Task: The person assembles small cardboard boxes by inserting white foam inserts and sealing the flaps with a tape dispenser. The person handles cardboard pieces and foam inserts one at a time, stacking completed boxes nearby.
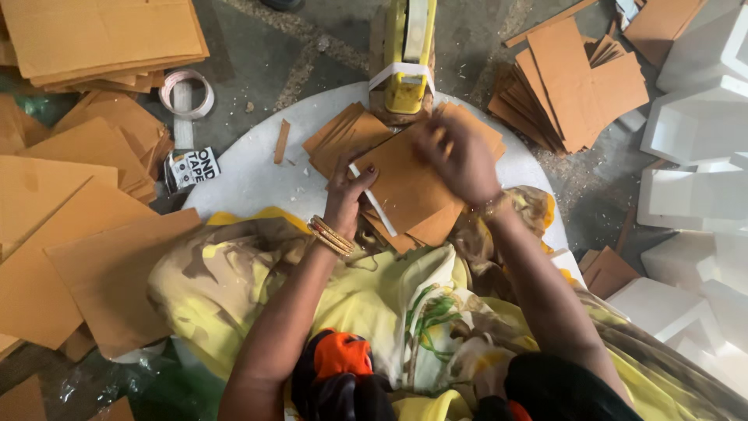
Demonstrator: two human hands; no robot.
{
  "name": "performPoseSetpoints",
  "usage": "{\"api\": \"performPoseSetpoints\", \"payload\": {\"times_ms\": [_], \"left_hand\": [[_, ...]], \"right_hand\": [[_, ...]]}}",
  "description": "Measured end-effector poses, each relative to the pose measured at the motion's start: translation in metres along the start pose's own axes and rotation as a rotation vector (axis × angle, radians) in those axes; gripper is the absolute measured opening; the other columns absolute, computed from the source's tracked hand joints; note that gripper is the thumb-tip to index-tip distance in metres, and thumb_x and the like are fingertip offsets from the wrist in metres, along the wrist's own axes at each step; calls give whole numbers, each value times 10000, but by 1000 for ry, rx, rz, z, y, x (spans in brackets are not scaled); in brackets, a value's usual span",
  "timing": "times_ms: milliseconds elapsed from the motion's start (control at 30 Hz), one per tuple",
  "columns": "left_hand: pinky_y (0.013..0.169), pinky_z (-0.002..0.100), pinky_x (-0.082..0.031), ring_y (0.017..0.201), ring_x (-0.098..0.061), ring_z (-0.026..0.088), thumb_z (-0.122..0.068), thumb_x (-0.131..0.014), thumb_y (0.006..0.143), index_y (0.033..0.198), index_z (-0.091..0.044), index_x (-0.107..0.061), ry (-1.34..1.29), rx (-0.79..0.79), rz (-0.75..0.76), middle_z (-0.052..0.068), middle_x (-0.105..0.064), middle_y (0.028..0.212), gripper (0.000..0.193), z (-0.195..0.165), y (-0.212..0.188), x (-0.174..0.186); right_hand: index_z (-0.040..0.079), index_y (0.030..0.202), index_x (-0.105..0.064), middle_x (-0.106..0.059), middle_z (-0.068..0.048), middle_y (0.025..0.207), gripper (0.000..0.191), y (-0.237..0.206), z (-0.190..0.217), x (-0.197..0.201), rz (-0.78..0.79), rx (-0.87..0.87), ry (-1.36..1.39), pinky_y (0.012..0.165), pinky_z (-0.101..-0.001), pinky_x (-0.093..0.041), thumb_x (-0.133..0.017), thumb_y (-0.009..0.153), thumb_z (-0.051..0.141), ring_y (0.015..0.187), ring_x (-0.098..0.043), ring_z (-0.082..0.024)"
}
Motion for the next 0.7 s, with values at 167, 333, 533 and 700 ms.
{"api": "performPoseSetpoints", "payload": {"times_ms": [167,333,533,700], "left_hand": [[933,266,-494,993,-611,93,-172,-749,925,1358,-95,-617,86,9,-12,16,-645,1073,459,-8,2,-3],[909,276,-504,991,-620,108,-212,-739,902,1332,-114,-607,82,32,52,17,-654,1077,460,-15,4,-11],[891,275,-495,998,-615,130,-156,-720,920,1348,-74,-627,217,-31,84,54,-640,1112,445,-10,21,-17],[922,268,-515,1026,-669,118,-146,-683,923,1325,-79,-620,184,5,156,49,-701,1077,412,-3,47,-32]], "right_hand": [[47,1113,-740,-688,-23,879,330,96,-106,-20,-13,-424,474,608,-297,-540,-670,996,348,733,-623,-101],[72,994,-772,-716,15,848,241,121,-118,-46,92,-472,519,594,-286,-522,-669,924,278,703,-618,-101],[-12,960,-729,-697,-51,825,158,65,-53,-10,-103,23,144,909,-365,-393,-678,952,137,701,-629,-117],[-13,1126,-670,-664,-22,852,132,10,-50,-18,34,-217,604,666,-236,-501,-616,1047,78,742,-605,-74]]}}
Point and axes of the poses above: each hand's wrist, its own y-axis towards the middle knuckle, its own x-axis out of the back of the hand, z = x × y, the point moved 6 cm from there along y, towards the middle knuckle
